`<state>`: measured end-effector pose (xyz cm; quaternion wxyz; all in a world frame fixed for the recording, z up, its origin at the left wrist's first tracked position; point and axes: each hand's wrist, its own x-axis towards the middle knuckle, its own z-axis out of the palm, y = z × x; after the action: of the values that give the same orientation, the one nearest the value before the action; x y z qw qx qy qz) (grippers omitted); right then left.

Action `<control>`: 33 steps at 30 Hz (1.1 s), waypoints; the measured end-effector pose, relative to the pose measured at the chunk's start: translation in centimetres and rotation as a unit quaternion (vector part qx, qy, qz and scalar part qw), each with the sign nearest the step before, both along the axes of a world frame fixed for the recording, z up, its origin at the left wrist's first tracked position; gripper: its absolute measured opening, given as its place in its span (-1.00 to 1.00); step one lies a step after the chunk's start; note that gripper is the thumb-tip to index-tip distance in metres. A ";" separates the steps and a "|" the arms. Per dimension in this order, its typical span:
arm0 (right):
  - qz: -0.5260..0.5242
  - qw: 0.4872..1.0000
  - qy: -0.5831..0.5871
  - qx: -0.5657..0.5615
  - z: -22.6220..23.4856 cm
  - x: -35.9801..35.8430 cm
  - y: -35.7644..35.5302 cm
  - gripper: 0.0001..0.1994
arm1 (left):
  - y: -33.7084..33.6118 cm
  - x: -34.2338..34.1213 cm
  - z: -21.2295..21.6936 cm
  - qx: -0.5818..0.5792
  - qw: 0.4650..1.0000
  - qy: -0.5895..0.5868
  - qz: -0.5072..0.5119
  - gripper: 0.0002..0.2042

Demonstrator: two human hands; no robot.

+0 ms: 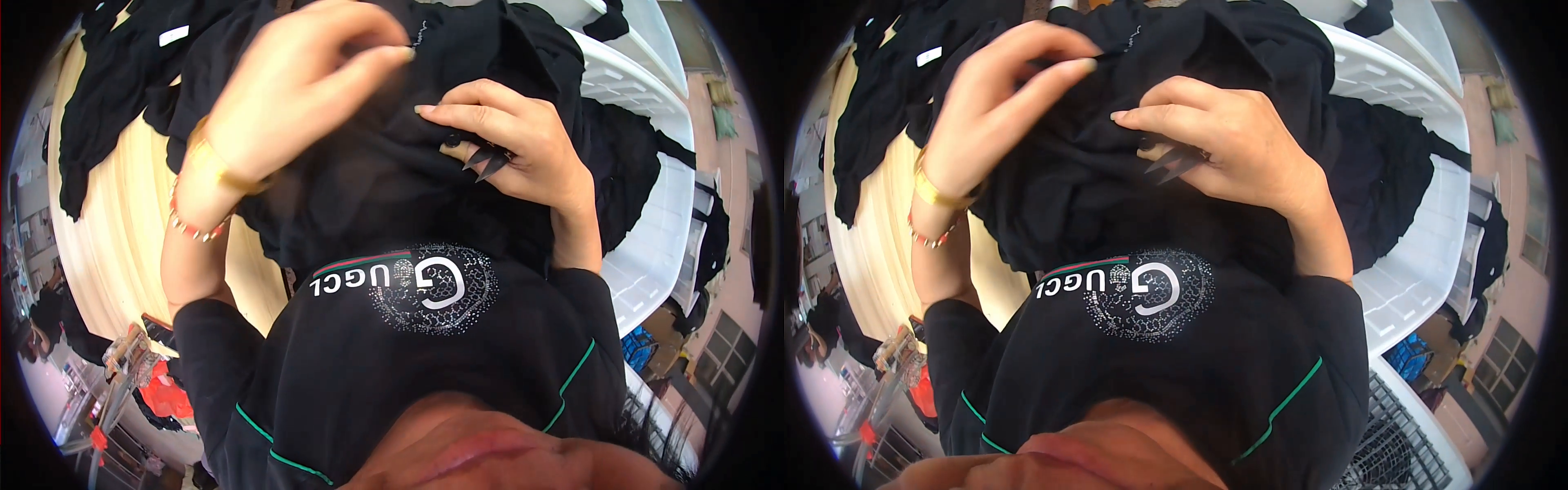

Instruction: The recorder is trimming excess threads from black garments and sorting them into bins.

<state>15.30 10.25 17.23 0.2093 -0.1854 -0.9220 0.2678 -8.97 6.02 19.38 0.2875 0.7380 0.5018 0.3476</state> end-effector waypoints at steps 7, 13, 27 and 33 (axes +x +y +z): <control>-0.160 0.986 0.025 -0.038 1.5 3.8 1.2 -0.61 | 2.1 2.7 -2.8 -0.082 0.991 -0.101 -0.003 -0.65; -0.204 0.976 0.035 -0.066 2.1 3.6 3.6 -0.71 | -0.3 2.4 -3.0 -0.104 0.969 -0.205 0.089 -0.64; 0.001 0.986 0.118 -0.115 5.3 -1.1 8.0 -0.82 | -3.4 5.4 -0.9 0.219 0.975 -0.010 0.025 -0.56; -0.037 0.977 0.104 -0.184 2.8 -1.6 9.5 -0.89 | -4.3 4.4 -3.8 0.143 0.983 0.117 -0.024 -0.54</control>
<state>13.69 19.76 20.07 0.2761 -0.2262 -0.8227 0.4425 -4.57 1.70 15.61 0.1265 0.8186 0.4595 0.3205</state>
